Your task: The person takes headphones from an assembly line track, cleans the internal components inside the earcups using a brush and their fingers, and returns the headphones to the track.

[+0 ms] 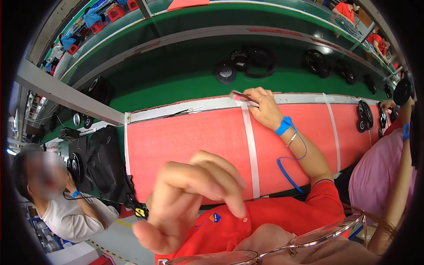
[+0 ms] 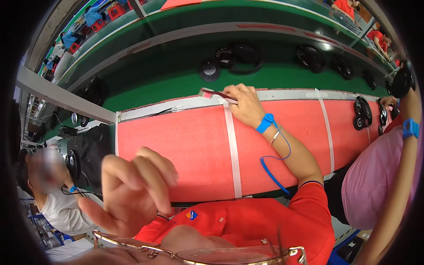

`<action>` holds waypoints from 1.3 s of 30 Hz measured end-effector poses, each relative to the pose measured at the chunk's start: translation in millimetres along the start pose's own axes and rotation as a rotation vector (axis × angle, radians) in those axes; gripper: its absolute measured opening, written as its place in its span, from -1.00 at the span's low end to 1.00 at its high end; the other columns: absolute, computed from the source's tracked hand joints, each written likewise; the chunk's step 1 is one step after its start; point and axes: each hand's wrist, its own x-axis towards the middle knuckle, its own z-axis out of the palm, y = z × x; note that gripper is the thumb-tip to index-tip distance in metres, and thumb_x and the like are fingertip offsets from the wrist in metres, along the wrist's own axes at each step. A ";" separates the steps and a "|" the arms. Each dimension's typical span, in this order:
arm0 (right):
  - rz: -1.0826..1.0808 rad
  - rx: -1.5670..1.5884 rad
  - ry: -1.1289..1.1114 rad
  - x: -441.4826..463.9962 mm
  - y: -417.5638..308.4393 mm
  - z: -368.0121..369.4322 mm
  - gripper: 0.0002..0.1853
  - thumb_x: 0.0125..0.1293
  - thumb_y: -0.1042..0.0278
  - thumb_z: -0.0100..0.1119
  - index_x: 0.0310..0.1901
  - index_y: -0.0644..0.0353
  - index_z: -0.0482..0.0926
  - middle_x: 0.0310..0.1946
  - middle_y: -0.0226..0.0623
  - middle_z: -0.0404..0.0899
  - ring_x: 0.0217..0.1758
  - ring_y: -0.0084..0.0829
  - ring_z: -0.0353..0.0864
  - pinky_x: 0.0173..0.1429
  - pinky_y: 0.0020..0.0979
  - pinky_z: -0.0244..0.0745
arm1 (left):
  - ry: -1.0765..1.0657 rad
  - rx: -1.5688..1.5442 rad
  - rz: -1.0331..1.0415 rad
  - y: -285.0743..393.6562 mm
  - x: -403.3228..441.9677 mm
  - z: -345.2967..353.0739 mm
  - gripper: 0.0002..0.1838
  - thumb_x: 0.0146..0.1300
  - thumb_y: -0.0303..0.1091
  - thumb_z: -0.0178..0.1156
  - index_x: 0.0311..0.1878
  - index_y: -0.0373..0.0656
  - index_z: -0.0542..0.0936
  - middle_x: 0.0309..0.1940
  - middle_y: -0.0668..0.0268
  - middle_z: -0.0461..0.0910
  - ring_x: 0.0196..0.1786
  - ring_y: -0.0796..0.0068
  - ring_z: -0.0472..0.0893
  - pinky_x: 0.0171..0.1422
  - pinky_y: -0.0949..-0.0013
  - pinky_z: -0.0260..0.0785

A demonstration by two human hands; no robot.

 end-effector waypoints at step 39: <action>0.127 0.121 0.040 2.2 25.3 10.4 -0.46 0.09 0.60 -0.02 0.18 0.09 0.49 -0.10 -0.13 0.64 0.02 -0.12 0.59 0.12 -0.22 0.48 | -0.362 0.178 0.002 -1.7 -6.9 14.0 -0.42 0.48 0.21 -0.33 -0.06 -0.19 0.35 -0.50 0.06 0.67 -0.35 0.25 0.62 -0.17 0.24 0.34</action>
